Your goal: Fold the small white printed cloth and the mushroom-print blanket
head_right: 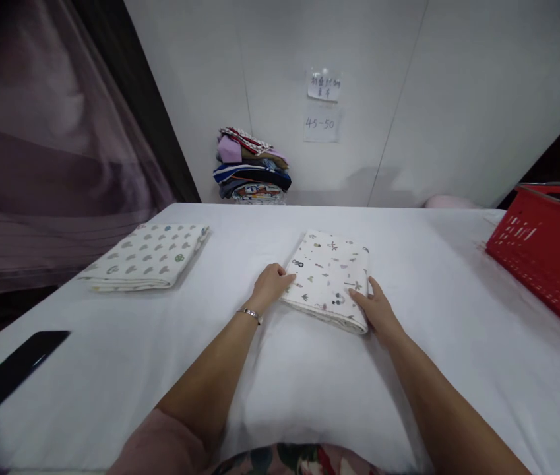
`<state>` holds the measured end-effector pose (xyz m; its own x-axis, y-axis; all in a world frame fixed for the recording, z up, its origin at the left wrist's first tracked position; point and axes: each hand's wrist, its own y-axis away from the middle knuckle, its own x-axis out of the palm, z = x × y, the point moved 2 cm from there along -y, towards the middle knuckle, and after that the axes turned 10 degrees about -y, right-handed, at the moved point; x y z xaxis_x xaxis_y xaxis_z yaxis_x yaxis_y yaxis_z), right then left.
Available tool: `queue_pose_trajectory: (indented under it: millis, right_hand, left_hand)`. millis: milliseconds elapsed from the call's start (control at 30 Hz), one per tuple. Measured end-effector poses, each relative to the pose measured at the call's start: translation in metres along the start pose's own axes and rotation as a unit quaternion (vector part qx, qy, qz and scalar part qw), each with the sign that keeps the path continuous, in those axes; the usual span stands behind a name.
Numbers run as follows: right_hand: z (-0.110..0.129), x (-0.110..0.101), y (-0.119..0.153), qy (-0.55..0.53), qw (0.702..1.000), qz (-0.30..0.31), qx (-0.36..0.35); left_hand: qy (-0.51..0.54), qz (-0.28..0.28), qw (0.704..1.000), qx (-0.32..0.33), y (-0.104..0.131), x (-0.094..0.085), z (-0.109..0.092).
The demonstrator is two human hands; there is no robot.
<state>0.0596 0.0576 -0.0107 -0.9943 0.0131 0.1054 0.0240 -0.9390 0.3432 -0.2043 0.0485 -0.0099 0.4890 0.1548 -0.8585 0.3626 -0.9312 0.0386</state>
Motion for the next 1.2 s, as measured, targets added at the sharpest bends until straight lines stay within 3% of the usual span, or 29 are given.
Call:
queue_pose_trajectory:
  millis: [333,567,800,933,1067,1200]
  right_hand:
    - [-0.009,-0.001,-0.005,-0.008,1.000,0.008,-0.023]
    - [-0.010,-0.002,-0.008,0.028,0.999,0.009,-0.037]
    - [-0.008,0.001,-0.009,0.005,0.999,0.011,-0.038]
    - [0.010,-0.023,-0.010,0.041,0.998,-0.013,-0.048]
    - [0.018,-0.065,-0.012,0.099,0.995,-0.010,-0.020]
    - [0.015,-0.087,-0.015,0.209,0.976,-0.044,-0.041]
  left_hand:
    - [-0.001,0.008,1.000,0.019,-0.003,0.001,0.003]
    - [-0.010,0.034,0.999,-0.019,-0.007,0.002,0.007]
    - [-0.028,0.023,0.999,-0.019,-0.003,0.000,0.003]
    - [-0.006,0.063,0.998,0.019,0.005,0.010,-0.011]
    - [0.058,0.173,0.981,0.062,0.020,0.029,-0.028]
    - [0.144,0.262,0.953,0.039,0.034,0.035,-0.031]
